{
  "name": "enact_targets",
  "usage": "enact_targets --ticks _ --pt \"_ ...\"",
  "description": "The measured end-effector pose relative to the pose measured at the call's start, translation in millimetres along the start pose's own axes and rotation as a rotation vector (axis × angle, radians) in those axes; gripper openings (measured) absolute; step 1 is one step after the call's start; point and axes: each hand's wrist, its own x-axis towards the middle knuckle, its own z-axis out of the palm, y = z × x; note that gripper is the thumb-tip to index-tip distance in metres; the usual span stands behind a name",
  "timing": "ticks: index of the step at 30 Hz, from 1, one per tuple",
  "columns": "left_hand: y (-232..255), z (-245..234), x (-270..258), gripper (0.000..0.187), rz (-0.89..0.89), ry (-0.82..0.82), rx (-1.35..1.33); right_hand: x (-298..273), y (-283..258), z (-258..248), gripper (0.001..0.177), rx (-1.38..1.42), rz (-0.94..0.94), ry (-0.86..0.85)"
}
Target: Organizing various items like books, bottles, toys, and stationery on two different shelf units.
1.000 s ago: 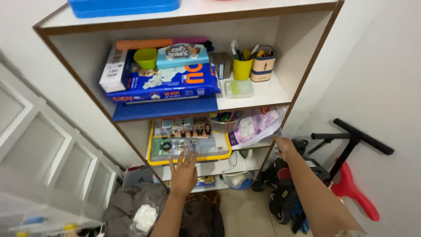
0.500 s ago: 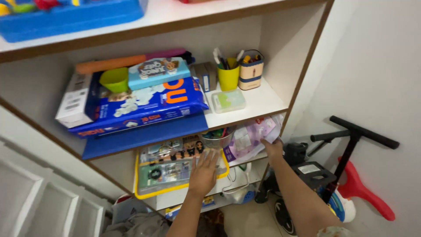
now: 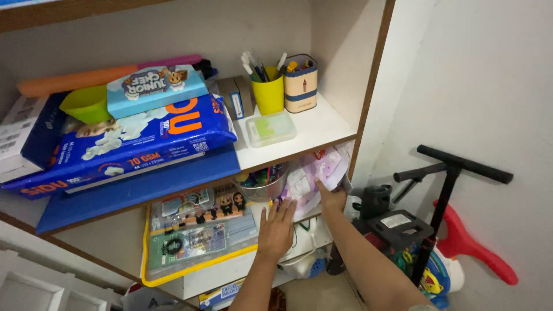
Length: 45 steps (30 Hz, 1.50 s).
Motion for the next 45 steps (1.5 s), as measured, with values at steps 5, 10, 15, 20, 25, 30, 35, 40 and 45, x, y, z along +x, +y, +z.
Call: enact_targets --ticks 5,10,15,20,25,30,35,40,45 --pt "10 2 15 0.071 -0.099 -0.028 -0.08 0 -43 -3 0.064 -0.645 -0.075 -0.183" --pt "1 75 49 0.093 -0.302 -0.114 -0.373 -19 -70 11 0.055 -0.687 -0.276 -0.109" --pt "7 155 79 0.118 -0.286 -0.145 -0.565 -38 -101 1 0.057 -0.707 -0.451 -0.155" --pt "35 135 108 0.116 -0.432 -0.269 -0.53 -21 -92 -10 0.052 -0.626 -0.568 -0.202" --pt "43 152 123 0.107 -0.448 -0.248 -0.604 7 -110 -26 0.062 -0.79 -0.564 -0.269" --pt "55 147 129 0.103 -0.428 -0.155 -0.577 23 -147 -63 0.06 -1.151 -0.495 -0.769" --pt "67 94 118 0.104 -0.477 -0.251 -0.546 15 -82 -107 0.051 -0.9 -0.31 -0.686" --pt "43 132 115 0.105 -0.445 -0.182 -0.545 21 -25 -91 0.033 -0.415 0.131 -0.411" --pt "32 144 111 0.097 -0.352 -0.172 -0.469 -43 -94 -69 0.039 -0.565 -0.519 -0.122"
